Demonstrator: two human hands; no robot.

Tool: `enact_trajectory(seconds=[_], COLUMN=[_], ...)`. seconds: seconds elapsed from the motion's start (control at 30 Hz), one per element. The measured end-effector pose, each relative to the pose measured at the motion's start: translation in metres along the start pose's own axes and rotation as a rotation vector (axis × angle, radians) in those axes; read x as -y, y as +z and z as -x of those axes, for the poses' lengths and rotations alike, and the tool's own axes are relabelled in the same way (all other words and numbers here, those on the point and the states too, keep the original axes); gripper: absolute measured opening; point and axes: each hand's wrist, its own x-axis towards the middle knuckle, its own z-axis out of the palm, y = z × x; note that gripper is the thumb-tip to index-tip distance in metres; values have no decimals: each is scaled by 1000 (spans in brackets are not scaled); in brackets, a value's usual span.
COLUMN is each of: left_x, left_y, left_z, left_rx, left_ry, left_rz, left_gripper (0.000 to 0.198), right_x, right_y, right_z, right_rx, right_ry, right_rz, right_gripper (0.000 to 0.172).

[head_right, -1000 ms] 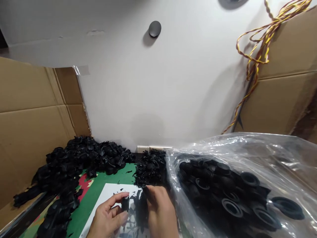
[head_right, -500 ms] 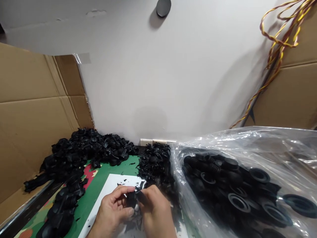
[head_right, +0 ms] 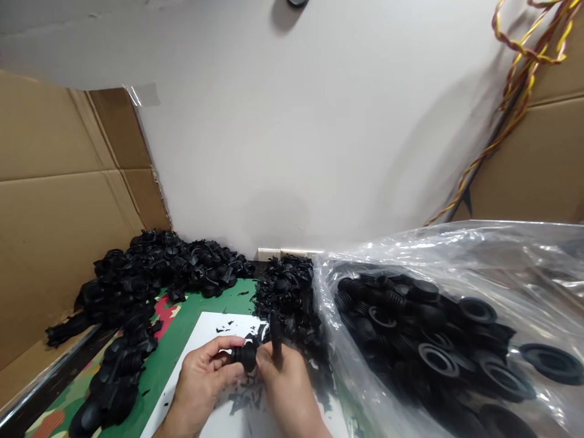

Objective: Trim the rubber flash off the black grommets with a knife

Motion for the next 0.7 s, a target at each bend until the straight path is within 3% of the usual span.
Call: enact_trajectory(seconds=[0.23,0.4,0.57,0.7], left_x=[5,3,-5,-6], left_y=[-4,-8,-11,-11], left_z=[-3,-3,-4,-3], left_rx=[39,205,247,252], left_ry=[14,-84,-153,-165], left_rz=[21,195,366,382], left_gripper=[24,34,31,30], right_x=[2,16,27,26], right_y=[3,4,-4,-4], right_z=[1,6,6,4], right_rx=[21,57,-78,-88], right_ry=[10,31,40,14], right_rz=[-39,-60,-81,-86], right_gripper=[44,47,47,45])
